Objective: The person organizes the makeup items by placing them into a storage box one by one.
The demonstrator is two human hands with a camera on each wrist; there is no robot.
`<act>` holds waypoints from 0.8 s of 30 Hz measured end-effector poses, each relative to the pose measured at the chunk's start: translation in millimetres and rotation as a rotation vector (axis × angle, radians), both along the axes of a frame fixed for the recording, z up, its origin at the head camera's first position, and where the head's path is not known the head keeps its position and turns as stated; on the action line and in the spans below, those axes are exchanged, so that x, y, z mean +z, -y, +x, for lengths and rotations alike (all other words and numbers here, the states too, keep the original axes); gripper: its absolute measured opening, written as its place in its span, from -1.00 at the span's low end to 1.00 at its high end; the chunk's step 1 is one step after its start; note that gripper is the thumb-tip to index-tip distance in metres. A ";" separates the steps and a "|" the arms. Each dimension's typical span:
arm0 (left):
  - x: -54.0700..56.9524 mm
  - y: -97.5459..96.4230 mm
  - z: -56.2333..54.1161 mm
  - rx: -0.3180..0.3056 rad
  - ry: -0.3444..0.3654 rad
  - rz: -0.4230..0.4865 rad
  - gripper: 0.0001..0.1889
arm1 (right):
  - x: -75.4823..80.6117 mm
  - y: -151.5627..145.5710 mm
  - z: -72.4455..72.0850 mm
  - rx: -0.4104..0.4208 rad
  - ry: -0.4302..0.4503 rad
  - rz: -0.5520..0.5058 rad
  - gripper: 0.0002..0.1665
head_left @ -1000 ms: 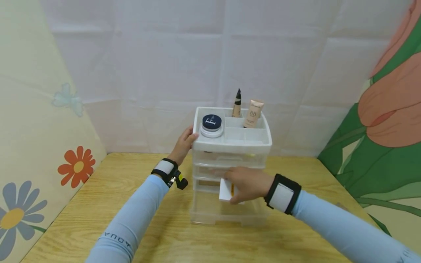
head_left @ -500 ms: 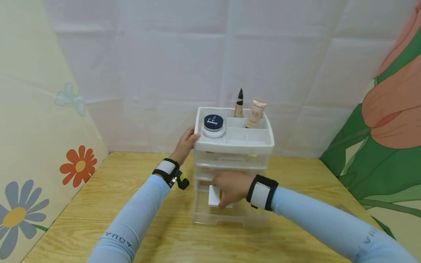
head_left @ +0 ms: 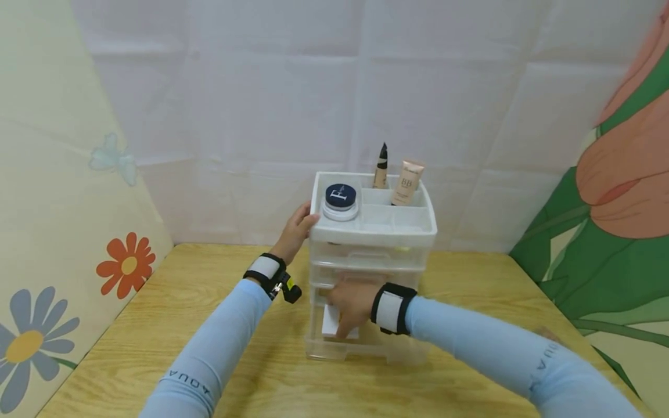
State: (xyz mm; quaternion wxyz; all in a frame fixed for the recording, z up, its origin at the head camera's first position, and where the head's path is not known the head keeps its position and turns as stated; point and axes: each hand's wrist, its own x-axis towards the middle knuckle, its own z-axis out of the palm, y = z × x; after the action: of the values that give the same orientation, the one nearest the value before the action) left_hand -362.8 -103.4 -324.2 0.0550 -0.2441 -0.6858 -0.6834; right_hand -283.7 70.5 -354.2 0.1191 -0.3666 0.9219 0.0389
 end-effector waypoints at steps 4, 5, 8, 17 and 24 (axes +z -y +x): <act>-0.4 -0.3 -0.7 0.004 -0.004 0.003 -0.37 | -9.8 5.0 -2.5 -0.005 0.016 -0.010 -0.49; -0.4 -0.4 -0.6 0.005 -0.004 0.003 -0.36 | -12.2 6.1 -3.2 0.000 0.019 -0.014 -0.50; -0.3 -0.4 -0.4 0.003 -0.005 0.001 -0.34 | -16.0 9.4 -4.2 -0.003 0.036 -0.027 -0.51; -0.2 -0.1 -0.3 -0.014 -0.005 0.000 -0.34 | -17.8 15.3 -3.8 0.015 0.036 -0.019 -0.57; -0.7 0.9 -1.9 -0.018 -0.004 -0.001 -0.36 | -28.0 17.5 -7.8 0.045 -0.013 0.005 -0.54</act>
State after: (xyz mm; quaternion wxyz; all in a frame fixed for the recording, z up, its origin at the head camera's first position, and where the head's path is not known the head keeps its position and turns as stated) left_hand -364.7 -104.2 -325.0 0.0501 -0.2515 -0.6837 -0.6832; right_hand -291.5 53.0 -382.2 0.1132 -0.3869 0.9140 0.0462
